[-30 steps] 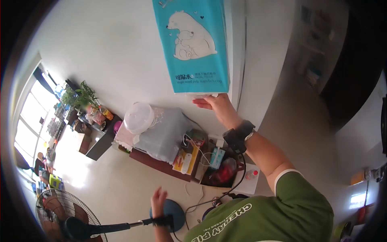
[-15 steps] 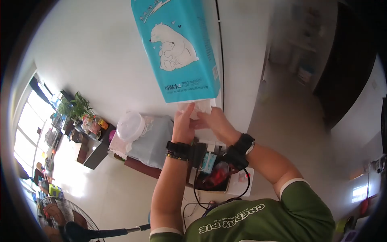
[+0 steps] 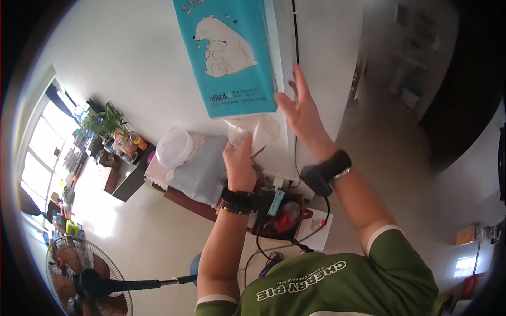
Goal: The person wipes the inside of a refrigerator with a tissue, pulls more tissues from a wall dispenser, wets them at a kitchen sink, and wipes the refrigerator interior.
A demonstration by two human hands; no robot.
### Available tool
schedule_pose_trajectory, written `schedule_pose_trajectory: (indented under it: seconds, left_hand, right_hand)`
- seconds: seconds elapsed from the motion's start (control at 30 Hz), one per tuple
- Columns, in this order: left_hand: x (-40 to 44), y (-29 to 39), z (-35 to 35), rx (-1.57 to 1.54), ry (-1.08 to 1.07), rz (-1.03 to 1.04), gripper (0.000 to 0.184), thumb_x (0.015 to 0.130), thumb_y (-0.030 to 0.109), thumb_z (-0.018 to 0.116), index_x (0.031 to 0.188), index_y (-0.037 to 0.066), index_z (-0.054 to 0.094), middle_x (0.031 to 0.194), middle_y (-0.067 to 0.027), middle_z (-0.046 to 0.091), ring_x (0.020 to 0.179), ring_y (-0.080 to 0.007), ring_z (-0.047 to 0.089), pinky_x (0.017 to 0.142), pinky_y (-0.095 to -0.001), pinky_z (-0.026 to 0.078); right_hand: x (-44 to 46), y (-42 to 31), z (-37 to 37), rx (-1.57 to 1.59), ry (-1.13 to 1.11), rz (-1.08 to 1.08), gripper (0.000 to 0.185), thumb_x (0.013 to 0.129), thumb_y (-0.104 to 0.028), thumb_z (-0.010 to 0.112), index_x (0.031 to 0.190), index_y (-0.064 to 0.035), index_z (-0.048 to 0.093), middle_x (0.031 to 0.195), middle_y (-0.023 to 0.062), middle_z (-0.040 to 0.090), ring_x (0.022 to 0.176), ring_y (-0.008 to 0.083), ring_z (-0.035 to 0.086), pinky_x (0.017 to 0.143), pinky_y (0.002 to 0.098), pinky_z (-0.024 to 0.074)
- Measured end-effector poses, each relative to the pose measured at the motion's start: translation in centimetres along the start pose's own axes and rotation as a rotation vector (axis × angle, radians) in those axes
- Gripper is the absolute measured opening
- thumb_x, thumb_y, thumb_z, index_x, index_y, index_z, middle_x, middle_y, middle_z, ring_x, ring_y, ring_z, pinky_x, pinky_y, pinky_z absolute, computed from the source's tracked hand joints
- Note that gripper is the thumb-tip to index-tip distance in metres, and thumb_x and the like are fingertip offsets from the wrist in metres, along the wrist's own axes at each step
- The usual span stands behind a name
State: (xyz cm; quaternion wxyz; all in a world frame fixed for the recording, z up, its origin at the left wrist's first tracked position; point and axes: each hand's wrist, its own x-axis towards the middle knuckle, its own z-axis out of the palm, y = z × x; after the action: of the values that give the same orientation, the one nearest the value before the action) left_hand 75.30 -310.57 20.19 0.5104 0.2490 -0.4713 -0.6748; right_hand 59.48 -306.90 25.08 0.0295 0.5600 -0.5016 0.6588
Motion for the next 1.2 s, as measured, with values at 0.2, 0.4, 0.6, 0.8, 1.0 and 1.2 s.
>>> schedule_pose_trajectory:
  seconds: [0.2, 0.4, 0.6, 0.8, 1.0, 1.2]
  left_hand:
    - [-3.5, 1.1, -2.3, 0.219, -0.028, -0.034, 0.03, 0.084, 0.016, 0.058, 0.105, -0.005, 0.052, 0.095, -0.0094, 0.06, 0.085, -0.0156, 0.061, 0.073, -0.0295, 0.051]
    - [-5.9, -1.7, -5.1, 0.16, -0.087, 0.019, 0.032, 0.086, 0.013, 0.055, 0.111, -0.007, 0.049, 0.106, -0.013, 0.056, 0.092, -0.0217, 0.059, 0.079, -0.0351, 0.049]
    - [1.2, -4.2, -5.9, -0.007, -0.177, 0.057, 0.042, 0.092, 0.027, 0.049, 0.124, 0.001, 0.041, 0.12, -0.0129, 0.05, 0.109, -0.025, 0.051, 0.091, -0.0386, 0.042]
    - [2.7, 0.8, -0.5, -0.597, -0.126, -0.124, 0.049, 0.091, 0.034, 0.051, 0.128, 0.004, 0.038, 0.122, -0.0114, 0.05, 0.109, -0.0233, 0.052, 0.091, -0.0384, 0.043]
    - [3.4, -2.9, -3.7, 0.451, -0.008, 0.345, 0.027, 0.088, 0.014, 0.049, 0.106, -0.005, 0.053, 0.1, -0.0156, 0.059, 0.092, -0.0257, 0.059, 0.08, -0.0332, 0.046]
    - [-5.6, -10.8, -10.3, 0.811, 0.014, 0.366, 0.013, 0.08, 0.003, 0.051, 0.09, -0.001, 0.059, 0.085, -0.0179, 0.06, 0.076, -0.0325, 0.059, 0.064, -0.0366, 0.046]
  right_hand:
    - [2.7, 0.6, 2.2, -0.217, -0.044, -0.16, 0.067, 0.081, -0.02, 0.063, 0.133, 0.002, 0.026, 0.128, 0.0224, 0.041, 0.112, 0.0319, 0.049, 0.087, 0.0359, 0.0444]
    - [2.1, -0.3, 3.1, -0.165, -0.041, 0.011, 0.058, 0.08, -0.012, 0.063, 0.129, 0.0, 0.034, 0.115, 0.0201, 0.053, 0.102, 0.0334, 0.054, 0.082, 0.0381, 0.0465]
    - [2.3, 0.3, 3.5, -0.231, -0.01, -0.012, 0.057, 0.079, -0.008, 0.061, 0.129, -0.0006, 0.035, 0.116, 0.0198, 0.053, 0.102, 0.0337, 0.054, 0.082, 0.0385, 0.0463]
    - [2.2, 0.5, 3.5, -0.25, -0.007, -0.004, 0.057, 0.079, -0.008, 0.061, 0.13, 0.0001, 0.035, 0.115, 0.0206, 0.053, 0.098, 0.0351, 0.055, 0.08, 0.0386, 0.047]
    - [2.2, 0.7, 3.6, -0.278, 0.001, -0.031, 0.057, 0.079, -0.005, 0.061, 0.13, 0.0003, 0.035, 0.114, 0.0215, 0.054, 0.099, 0.0355, 0.055, 0.08, 0.0383, 0.0469]
    - [2.7, 1.9, 4.4, -0.151, 0.01, 0.047, 0.054, 0.082, -0.006, 0.059, 0.13, -0.0001, 0.035, 0.112, 0.0212, 0.055, 0.099, 0.0342, 0.056, 0.083, 0.0363, 0.0466]
